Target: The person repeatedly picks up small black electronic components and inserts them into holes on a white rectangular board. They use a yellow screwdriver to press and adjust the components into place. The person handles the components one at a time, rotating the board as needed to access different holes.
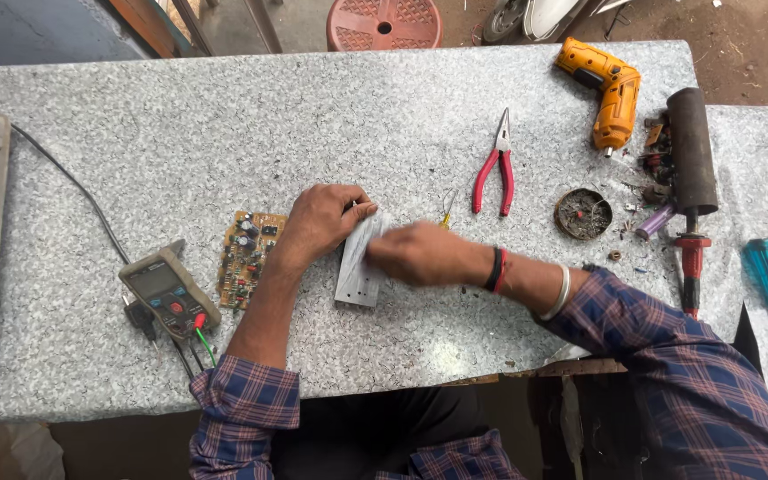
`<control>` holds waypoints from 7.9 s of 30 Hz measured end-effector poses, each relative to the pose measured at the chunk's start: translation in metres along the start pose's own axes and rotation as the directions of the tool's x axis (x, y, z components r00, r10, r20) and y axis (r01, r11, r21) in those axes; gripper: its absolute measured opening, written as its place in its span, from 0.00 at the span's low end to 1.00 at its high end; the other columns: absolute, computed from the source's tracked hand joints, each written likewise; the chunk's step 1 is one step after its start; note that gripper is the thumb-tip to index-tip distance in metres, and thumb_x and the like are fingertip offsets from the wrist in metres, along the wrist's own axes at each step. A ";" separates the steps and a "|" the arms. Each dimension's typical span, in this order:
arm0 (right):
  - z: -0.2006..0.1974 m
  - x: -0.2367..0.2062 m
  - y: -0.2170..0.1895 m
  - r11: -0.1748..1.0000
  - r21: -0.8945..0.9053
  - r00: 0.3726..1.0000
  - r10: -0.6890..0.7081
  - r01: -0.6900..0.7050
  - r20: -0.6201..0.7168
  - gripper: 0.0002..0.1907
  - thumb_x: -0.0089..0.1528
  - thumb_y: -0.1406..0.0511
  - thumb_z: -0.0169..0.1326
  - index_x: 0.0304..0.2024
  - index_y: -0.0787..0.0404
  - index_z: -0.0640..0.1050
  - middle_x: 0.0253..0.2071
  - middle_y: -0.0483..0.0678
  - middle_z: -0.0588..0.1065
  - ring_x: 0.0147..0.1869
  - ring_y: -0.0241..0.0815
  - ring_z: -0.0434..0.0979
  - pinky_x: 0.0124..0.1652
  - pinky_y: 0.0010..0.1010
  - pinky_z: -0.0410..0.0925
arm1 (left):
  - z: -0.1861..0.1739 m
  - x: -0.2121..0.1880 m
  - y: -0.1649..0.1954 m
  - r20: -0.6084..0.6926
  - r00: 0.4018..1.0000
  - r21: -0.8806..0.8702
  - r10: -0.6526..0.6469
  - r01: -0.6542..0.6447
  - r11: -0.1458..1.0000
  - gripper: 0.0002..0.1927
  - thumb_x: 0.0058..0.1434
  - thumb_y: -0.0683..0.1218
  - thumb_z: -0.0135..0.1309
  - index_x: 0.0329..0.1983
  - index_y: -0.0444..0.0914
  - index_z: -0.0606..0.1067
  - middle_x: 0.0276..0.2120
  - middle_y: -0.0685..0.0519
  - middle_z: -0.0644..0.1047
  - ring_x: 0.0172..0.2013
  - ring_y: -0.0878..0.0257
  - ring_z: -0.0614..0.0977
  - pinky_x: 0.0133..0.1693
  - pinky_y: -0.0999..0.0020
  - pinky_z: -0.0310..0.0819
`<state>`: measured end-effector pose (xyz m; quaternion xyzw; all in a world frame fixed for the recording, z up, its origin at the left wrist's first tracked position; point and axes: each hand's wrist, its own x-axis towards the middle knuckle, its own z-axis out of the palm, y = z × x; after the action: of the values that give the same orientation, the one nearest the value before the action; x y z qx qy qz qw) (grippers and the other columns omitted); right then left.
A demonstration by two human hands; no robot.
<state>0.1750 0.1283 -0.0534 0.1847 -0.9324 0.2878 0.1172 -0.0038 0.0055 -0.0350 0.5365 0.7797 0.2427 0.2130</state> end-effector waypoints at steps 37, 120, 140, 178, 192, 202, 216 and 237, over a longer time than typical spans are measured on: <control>-0.011 -0.001 0.007 0.990 -0.008 0.988 0.139 -0.140 -0.072 0.09 0.66 0.65 0.53 0.44 0.64 0.71 0.30 0.50 0.77 0.30 0.51 0.81 0.30 0.40 0.76 | 0.000 0.002 0.004 0.014 0.999 -0.007 -0.030 0.030 1.000 0.15 0.64 0.57 0.57 0.38 0.43 0.83 0.30 0.48 0.83 0.32 0.53 0.84 0.38 0.54 0.76; -0.009 0.000 0.006 0.995 0.017 0.991 0.101 -0.103 0.088 0.11 0.68 0.60 0.54 0.37 0.61 0.71 0.27 0.47 0.78 0.27 0.44 0.82 0.31 0.37 0.76 | 0.000 0.003 0.003 0.036 0.997 0.008 -0.061 0.061 0.998 0.14 0.64 0.57 0.56 0.39 0.44 0.83 0.27 0.51 0.83 0.29 0.58 0.84 0.37 0.58 0.77; -0.024 0.006 -0.001 0.980 0.051 0.981 0.191 -0.193 0.034 0.09 0.62 0.65 0.57 0.39 0.63 0.72 0.28 0.50 0.77 0.33 0.51 0.82 0.35 0.42 0.75 | -0.003 0.001 0.005 -0.001 1.000 -0.018 -0.006 0.006 1.000 0.14 0.64 0.56 0.57 0.38 0.42 0.83 0.27 0.48 0.82 0.29 0.54 0.84 0.35 0.56 0.76; -0.019 0.004 0.003 0.971 0.070 0.972 0.223 -0.228 0.072 0.08 0.64 0.64 0.57 0.41 0.61 0.73 0.22 0.45 0.72 0.27 0.44 0.80 0.29 0.39 0.73 | -0.005 0.000 0.008 0.029 0.999 -0.005 -0.041 0.041 0.999 0.14 0.65 0.56 0.56 0.38 0.42 0.83 0.27 0.50 0.83 0.29 0.57 0.84 0.36 0.57 0.76; -0.020 0.004 0.004 0.969 0.073 0.970 0.231 -0.237 0.079 0.09 0.63 0.64 0.57 0.42 0.61 0.74 0.22 0.44 0.72 0.27 0.43 0.80 0.29 0.38 0.73 | -0.004 0.000 0.008 0.042 0.998 -0.007 -0.053 0.053 0.999 0.14 0.65 0.56 0.56 0.39 0.43 0.83 0.27 0.49 0.83 0.29 0.56 0.84 0.36 0.57 0.77; -0.013 0.000 0.006 0.985 0.058 0.986 0.161 -0.164 0.045 0.06 0.66 0.64 0.55 0.40 0.60 0.73 0.27 0.46 0.77 0.31 0.42 0.82 0.33 0.36 0.76 | -0.003 0.000 0.006 0.024 0.999 -0.008 -0.042 0.042 0.999 0.14 0.65 0.57 0.56 0.39 0.43 0.83 0.28 0.49 0.83 0.30 0.56 0.84 0.37 0.57 0.77; -0.019 0.002 0.002 0.992 0.059 0.993 0.107 -0.110 0.050 0.08 0.65 0.65 0.55 0.39 0.64 0.72 0.29 0.51 0.78 0.33 0.51 0.83 0.35 0.42 0.76 | -0.002 0.001 0.006 0.027 0.999 -0.004 -0.043 0.043 0.999 0.15 0.65 0.57 0.56 0.38 0.42 0.83 0.28 0.49 0.83 0.30 0.55 0.84 0.37 0.56 0.76; -0.017 0.002 0.004 0.979 0.089 0.979 0.176 -0.185 0.103 0.09 0.64 0.64 0.57 0.39 0.62 0.73 0.24 0.46 0.74 0.27 0.44 0.81 0.30 0.39 0.73 | -0.004 0.000 0.008 0.036 0.997 -0.014 -0.062 0.062 0.998 0.14 0.65 0.56 0.57 0.39 0.42 0.83 0.28 0.49 0.83 0.30 0.55 0.84 0.36 0.56 0.76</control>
<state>0.1733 0.1402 -0.0407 0.1181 -0.9346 0.3336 0.0368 0.0001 0.0077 -0.0269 0.5147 0.7902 0.2322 0.2383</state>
